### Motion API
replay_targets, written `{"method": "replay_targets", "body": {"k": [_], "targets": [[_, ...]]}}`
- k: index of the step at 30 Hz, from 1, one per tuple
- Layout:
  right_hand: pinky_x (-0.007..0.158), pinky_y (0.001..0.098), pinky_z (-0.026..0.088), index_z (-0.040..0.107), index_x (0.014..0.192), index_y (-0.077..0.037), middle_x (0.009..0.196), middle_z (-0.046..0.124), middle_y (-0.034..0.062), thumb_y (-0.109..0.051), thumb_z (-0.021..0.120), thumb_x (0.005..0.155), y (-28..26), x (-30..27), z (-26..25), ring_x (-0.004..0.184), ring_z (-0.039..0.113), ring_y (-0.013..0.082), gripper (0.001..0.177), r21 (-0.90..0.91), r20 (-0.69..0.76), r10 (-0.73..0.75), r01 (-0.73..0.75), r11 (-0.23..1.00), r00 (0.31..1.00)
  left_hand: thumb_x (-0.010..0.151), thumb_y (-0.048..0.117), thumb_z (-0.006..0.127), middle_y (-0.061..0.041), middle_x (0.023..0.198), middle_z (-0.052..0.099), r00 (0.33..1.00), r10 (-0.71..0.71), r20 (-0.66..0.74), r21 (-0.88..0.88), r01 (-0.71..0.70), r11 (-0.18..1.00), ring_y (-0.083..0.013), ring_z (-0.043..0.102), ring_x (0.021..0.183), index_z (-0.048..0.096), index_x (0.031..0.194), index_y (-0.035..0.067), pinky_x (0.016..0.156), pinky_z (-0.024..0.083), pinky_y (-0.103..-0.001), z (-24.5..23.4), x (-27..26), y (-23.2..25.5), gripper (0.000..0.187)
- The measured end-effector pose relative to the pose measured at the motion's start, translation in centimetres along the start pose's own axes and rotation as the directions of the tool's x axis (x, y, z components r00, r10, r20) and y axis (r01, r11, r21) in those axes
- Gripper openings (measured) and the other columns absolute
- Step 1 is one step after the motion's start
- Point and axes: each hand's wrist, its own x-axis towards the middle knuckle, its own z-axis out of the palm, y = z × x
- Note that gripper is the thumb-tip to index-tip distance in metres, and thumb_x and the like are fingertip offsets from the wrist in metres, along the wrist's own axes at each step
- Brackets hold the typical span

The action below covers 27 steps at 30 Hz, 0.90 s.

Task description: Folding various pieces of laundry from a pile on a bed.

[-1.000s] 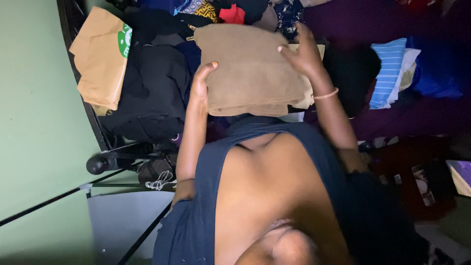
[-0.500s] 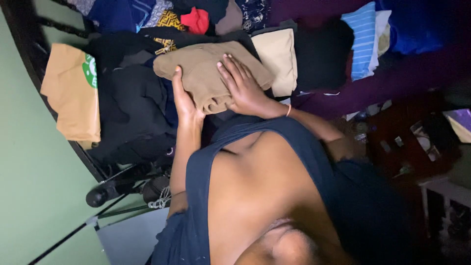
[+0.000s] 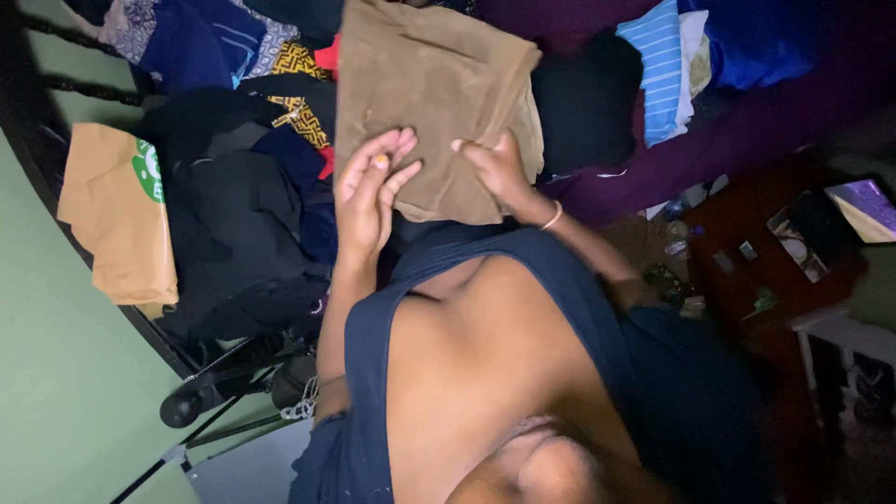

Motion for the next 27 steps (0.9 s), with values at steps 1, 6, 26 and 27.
{"method": "replay_targets", "body": {"k": [1,6,26,27], "targets": [[0.086,0.0326,0.060,0.073,0.113,0.005,0.106,0.078,0.0081,-0.008,0.073,0.097,0.4,0.1,-1.1,0.093,0.074,0.0162,0.021,-0.001,-0.004,0.001,-0.002,1.000,1.000,0.110,0.016,0.053,-0.023,0.148,0.056,1.000,-0.003,0.002,-0.001,0.003,1.000,-0.0366,0.057,0.140,0.048,0.145,-0.006,0.111,0.054,-0.049,-0.8,-0.1,-0.2,0.041],[0.089,0.0295,0.057,0.063,0.122,0.001,0.113,0.072,0.0027,-0.003,0.075,0.086,1.6,0.3,-6.7,0.100,0.069,0.0128,0.038,0.250,-0.217,0.035,0.021,0.968,0.976,0.108,0.018,0.052,-0.026,0.132,0.067,0.981,-0.037,-0.192,-0.082,0.021,0.996,-0.0385,0.067,0.124,0.058,0.133,-0.008,0.102,0.057,-0.046,-6.0,-1.9,-1.7,0.037],[0.102,0.0389,0.055,0.061,0.128,0.010,0.126,0.066,0.0166,0.009,0.069,0.083,3.6,-6.3,-32.7,0.109,0.066,0.0260,0.045,-0.052,-0.711,-0.275,0.342,0.938,0.647,0.076,0.080,0.069,-0.028,0.168,0.001,0.998,-0.042,-0.053,0.984,0.045,-0.171,-0.0494,-0.003,0.155,0.024,0.165,0.017,0.116,0.013,-0.074,-12.4,-1.8,-17.7,0.118],[0.105,0.0390,0.052,0.062,0.127,0.013,0.130,0.065,0.0175,0.011,0.074,0.084,2.5,-6.7,-32.9,0.113,0.065,0.0272,0.045,-0.127,-0.680,-0.308,0.306,0.943,0.665,0.073,0.084,0.067,-0.028,0.168,0.000,0.991,-0.101,-0.083,0.970,0.057,-0.234,-0.0490,-0.005,0.153,0.021,0.164,0.018,0.115,0.011,-0.075,-13.2,-1.7,-18.7,0.122]]}}
